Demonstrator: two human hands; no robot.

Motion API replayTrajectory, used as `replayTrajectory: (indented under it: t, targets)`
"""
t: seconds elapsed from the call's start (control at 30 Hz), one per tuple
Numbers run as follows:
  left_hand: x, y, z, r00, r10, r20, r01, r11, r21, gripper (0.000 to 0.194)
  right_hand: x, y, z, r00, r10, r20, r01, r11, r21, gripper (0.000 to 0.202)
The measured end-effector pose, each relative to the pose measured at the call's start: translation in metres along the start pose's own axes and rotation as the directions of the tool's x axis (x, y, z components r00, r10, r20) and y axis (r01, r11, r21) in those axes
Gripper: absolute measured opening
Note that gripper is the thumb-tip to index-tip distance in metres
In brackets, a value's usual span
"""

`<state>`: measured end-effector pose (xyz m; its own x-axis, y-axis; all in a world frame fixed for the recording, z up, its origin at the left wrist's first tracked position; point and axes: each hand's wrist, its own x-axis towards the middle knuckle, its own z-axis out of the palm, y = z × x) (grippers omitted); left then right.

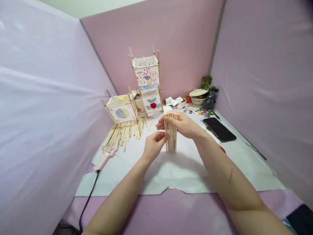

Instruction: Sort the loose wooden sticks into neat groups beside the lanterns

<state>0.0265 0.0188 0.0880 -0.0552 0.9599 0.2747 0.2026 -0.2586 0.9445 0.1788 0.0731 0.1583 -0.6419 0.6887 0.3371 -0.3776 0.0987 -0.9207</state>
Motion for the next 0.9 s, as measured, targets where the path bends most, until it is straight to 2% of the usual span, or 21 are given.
replayTrajectory:
  t: [0.23, 0.5, 0.7, 0.9]
  targets:
    - [-0.0025, -0.0026, 0.0029, 0.999, 0.007, 0.031, -0.006, 0.999, -0.032, 0.019, 0.0004, 0.0034, -0.0042, 1.000, -0.019, 0.000, 0.019, 0.999, 0.035, 0.027]
    - [-0.0021, -0.0010, 0.0057, 0.999, 0.030, 0.035, -0.028, 0.997, -0.066, 0.019, 0.0007, 0.0022, 0.0004, 1.000, -0.018, 0.001, 0.018, 1.000, -0.008, 0.028]
    - [-0.0027, -0.0013, 0.0081, 0.999, -0.037, 0.017, 0.037, 0.999, -0.022, 0.019, 0.0005, 0.0004, 0.0034, 1.000, -0.015, 0.001, 0.015, 1.000, -0.007, 0.030]
    - [-0.0025, -0.0005, 0.0078, 0.999, -0.043, 0.025, 0.043, 0.999, -0.001, 0.018, 0.0003, -0.0002, 0.0036, 1.000, -0.014, 0.005, 0.014, 1.000, -0.019, 0.028]
